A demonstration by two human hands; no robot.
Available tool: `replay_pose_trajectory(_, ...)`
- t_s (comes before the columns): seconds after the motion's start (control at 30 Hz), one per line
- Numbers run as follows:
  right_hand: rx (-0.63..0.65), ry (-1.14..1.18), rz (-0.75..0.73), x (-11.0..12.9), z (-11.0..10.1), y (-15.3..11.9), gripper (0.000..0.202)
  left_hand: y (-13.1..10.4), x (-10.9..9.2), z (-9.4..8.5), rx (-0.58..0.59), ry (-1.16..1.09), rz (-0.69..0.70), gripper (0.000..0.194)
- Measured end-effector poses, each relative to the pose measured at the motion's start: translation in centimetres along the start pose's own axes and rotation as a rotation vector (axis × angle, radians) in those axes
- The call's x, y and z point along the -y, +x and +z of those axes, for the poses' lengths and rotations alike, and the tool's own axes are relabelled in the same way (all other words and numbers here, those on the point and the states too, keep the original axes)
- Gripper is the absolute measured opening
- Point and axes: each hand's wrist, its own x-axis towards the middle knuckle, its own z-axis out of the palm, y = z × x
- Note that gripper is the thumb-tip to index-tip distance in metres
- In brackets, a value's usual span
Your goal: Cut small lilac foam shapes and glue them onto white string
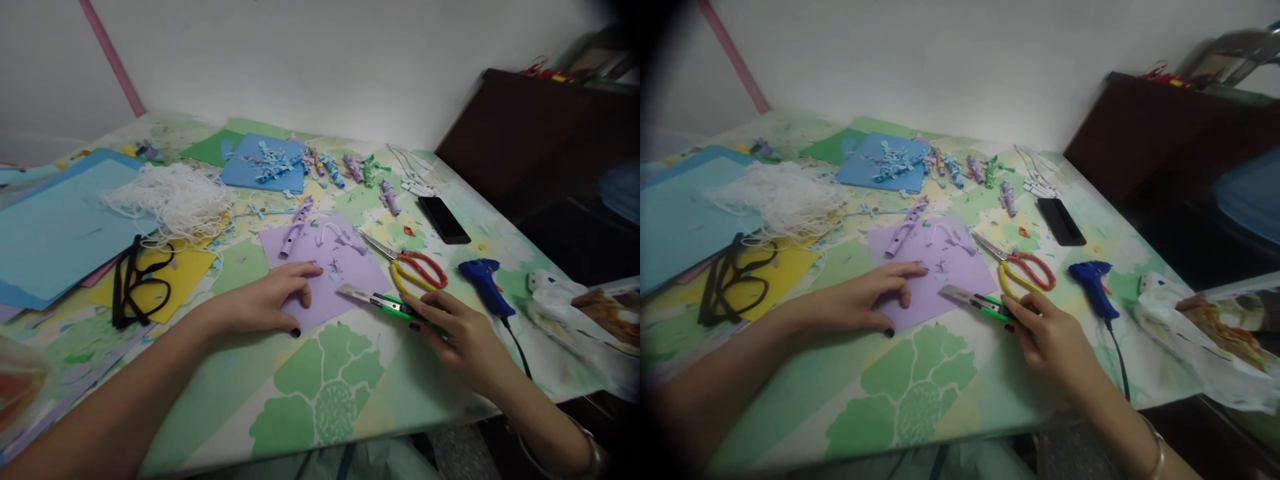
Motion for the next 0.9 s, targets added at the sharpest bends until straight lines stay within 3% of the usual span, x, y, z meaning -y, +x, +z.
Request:
replay_pose_trajectory(0.07,0.026,0.002,0.010,-0.1,0.3,-0.1,0.038,0.0,-0.2,-0.1,0.010,-0.002,0.033,0.015)
replay_pose_trajectory(0.17,0.060,0.046,0.010,0.2,0.7,-0.2,0.038,0.0,-0.6,-0.3,-0.020,-0.007,0.058,0.022)
replay_pose_trajectory(0.27,0.085,0.076,0.007,0.9,0.8,0.0,0.038,0.1,-1.0,-0.3,-0.017,-0.020,0.012,0.032)
replay_pose_trajectory(0.37,0.114,0.115,-0.029,1.8,0.8,0.2,0.039,0.3,-1.3,-0.2,0.001,-0.076,-0.030,0.025)
replay_pose_trajectory(0.67,0.205,0.178,-0.130,5.2,1.0,1.0,0.039,0.6,-0.5,-0.2,-0.025,-0.138,-0.042,0.020)
replay_pose_trajectory(0.9,0.210,0.173,-0.150,5.5,1.0,0.7,0.040,0.6,-0.1,0.0,-0.010,-0.124,-0.017,0.019)
